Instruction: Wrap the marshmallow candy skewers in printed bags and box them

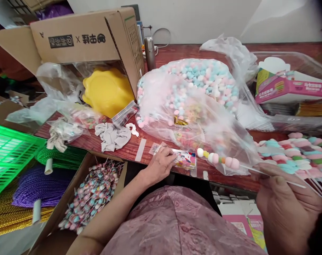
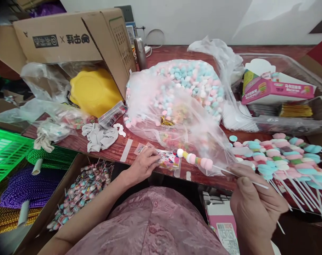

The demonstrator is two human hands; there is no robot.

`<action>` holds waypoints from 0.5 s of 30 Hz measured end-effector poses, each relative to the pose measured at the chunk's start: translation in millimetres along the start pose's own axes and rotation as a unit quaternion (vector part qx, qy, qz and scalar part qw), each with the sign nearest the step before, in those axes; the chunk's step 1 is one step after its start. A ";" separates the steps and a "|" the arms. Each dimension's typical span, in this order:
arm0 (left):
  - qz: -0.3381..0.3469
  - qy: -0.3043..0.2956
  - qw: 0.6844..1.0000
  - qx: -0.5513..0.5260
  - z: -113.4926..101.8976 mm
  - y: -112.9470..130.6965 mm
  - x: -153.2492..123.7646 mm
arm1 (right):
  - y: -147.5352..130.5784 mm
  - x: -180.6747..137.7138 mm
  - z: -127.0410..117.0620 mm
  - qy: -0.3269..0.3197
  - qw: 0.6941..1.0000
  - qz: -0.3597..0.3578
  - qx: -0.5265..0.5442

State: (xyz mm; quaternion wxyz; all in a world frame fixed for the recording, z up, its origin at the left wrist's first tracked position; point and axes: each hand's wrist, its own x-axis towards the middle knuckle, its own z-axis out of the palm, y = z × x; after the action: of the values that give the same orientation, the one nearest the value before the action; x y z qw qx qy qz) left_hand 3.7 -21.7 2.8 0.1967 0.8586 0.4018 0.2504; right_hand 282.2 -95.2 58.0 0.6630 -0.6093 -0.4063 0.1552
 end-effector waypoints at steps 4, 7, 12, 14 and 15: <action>-0.019 0.056 0.998 -0.031 7.1 -4.1 4.0 | 4.0 1.4 13.2 0.035 0.993 0.048 0.106; -0.060 0.120 0.990 -0.050 8.2 -3.0 10.4 | 3.5 6.9 17.2 0.045 0.989 0.044 0.136; -0.129 0.103 0.986 0.036 2.9 0.5 12.7 | 5.1 13.2 21.5 0.038 0.983 0.027 0.180; -0.123 0.053 0.990 0.044 0.9 -0.9 10.5 | 10.3 13.5 22.1 0.027 0.981 0.043 0.185; -0.116 0.035 0.992 0.030 0.1 -2.0 9.3 | 13.2 13.2 21.9 0.027 0.981 0.049 0.185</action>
State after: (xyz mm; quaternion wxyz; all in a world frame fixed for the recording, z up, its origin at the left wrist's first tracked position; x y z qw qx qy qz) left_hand 7.7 -13.2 4.1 0.1845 0.8023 0.5129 0.2431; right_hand 278.3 -68.2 48.7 0.7663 -0.4997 -0.3221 0.2434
